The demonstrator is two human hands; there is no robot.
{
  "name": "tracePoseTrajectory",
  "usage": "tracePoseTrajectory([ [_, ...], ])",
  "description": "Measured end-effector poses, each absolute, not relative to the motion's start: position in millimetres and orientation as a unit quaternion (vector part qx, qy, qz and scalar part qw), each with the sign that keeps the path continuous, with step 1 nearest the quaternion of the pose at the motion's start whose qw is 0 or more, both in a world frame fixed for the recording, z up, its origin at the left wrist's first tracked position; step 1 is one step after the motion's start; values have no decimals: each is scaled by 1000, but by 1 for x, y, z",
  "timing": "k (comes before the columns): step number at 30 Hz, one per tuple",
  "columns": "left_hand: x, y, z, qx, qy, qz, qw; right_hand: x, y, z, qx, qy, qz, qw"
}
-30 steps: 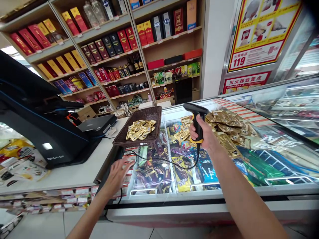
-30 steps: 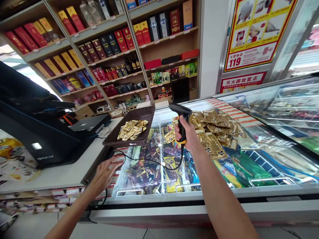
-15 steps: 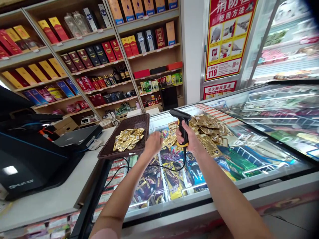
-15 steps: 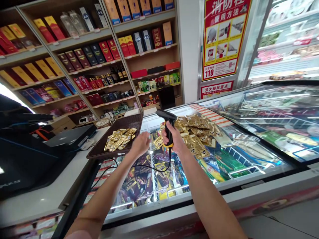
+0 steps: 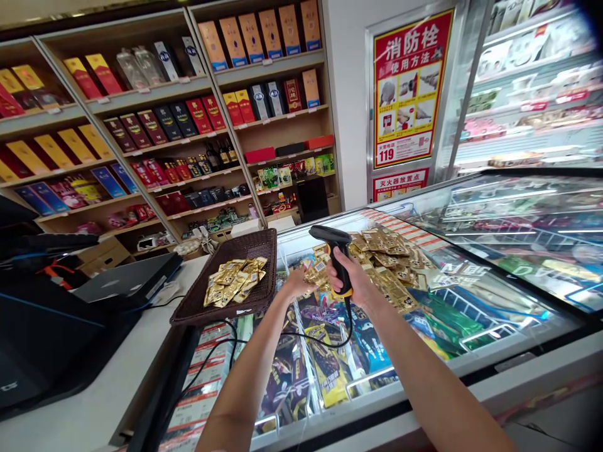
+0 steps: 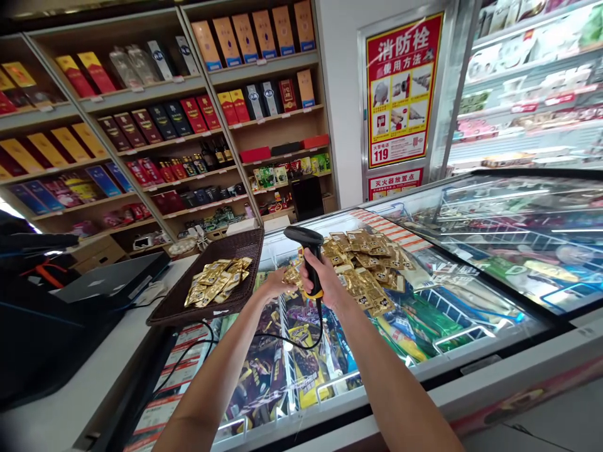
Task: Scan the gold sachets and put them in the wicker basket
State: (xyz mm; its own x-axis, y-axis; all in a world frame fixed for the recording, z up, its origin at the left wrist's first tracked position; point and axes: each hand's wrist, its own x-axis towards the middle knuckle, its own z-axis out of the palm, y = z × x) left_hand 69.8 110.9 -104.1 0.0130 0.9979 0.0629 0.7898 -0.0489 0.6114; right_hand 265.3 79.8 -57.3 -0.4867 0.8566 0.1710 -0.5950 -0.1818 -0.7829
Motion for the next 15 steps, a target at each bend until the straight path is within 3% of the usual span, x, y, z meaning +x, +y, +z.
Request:
tracePoseTrajectory([
  [8,21,82,-28,611,569,438,332,262,70,-53,-216,-473,688,506],
  [15,-7,67,-8,560,587,516,274,260,56,-50,-210,-521,680,470],
])
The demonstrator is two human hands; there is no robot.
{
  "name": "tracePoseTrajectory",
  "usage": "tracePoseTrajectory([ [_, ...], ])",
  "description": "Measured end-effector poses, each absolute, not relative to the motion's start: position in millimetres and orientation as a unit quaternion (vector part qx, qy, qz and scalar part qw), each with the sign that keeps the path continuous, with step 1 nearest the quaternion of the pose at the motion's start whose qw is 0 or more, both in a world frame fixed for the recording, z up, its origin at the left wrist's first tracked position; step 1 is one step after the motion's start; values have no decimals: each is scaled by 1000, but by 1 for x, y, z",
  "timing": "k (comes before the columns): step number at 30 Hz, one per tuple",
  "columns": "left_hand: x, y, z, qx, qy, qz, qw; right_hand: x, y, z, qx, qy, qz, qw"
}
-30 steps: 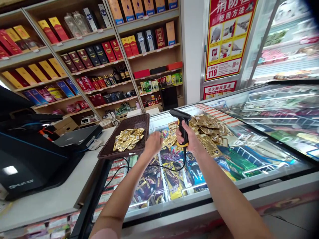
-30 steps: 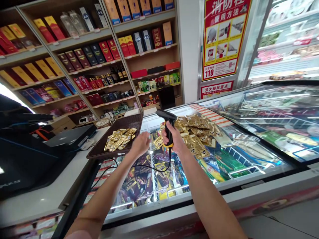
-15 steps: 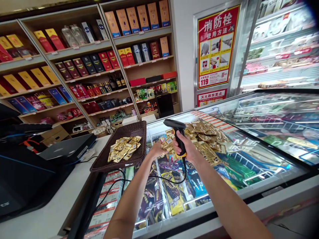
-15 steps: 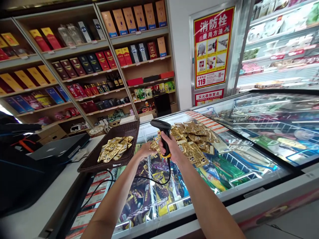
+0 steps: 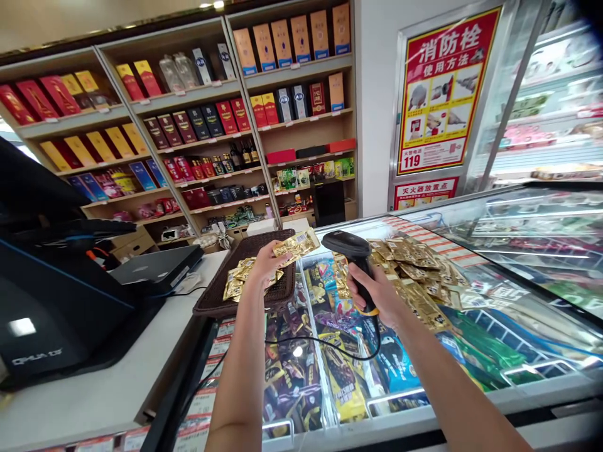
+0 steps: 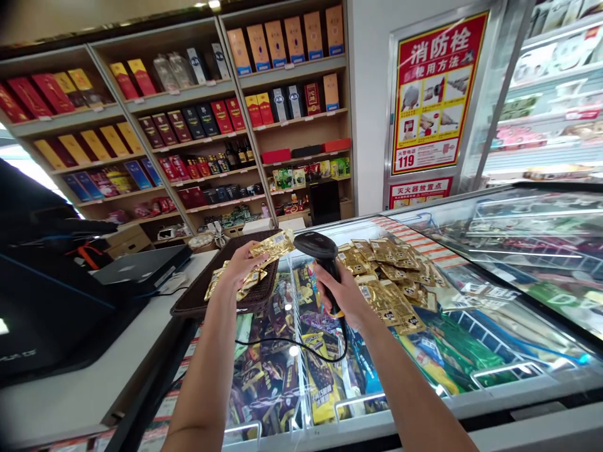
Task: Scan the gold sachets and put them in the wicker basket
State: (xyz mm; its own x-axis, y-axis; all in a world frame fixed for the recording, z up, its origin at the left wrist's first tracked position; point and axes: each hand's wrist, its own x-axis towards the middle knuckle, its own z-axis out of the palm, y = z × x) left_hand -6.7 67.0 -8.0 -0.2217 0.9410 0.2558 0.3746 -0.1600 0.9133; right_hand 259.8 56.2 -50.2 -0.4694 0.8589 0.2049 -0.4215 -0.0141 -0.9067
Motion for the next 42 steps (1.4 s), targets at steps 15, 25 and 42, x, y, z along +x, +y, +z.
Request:
tracePoseTrajectory([
  [15,-16,71,-15,537,625,515,237,254,50,-56,-194,-517,715,428],
  [25,-78,65,-23,330,860,388,-34,285,69,-47,-112,-430,742,502],
  [42,132,92,-124,846,506,73,151,304,94,-55,1,-355,788,504],
])
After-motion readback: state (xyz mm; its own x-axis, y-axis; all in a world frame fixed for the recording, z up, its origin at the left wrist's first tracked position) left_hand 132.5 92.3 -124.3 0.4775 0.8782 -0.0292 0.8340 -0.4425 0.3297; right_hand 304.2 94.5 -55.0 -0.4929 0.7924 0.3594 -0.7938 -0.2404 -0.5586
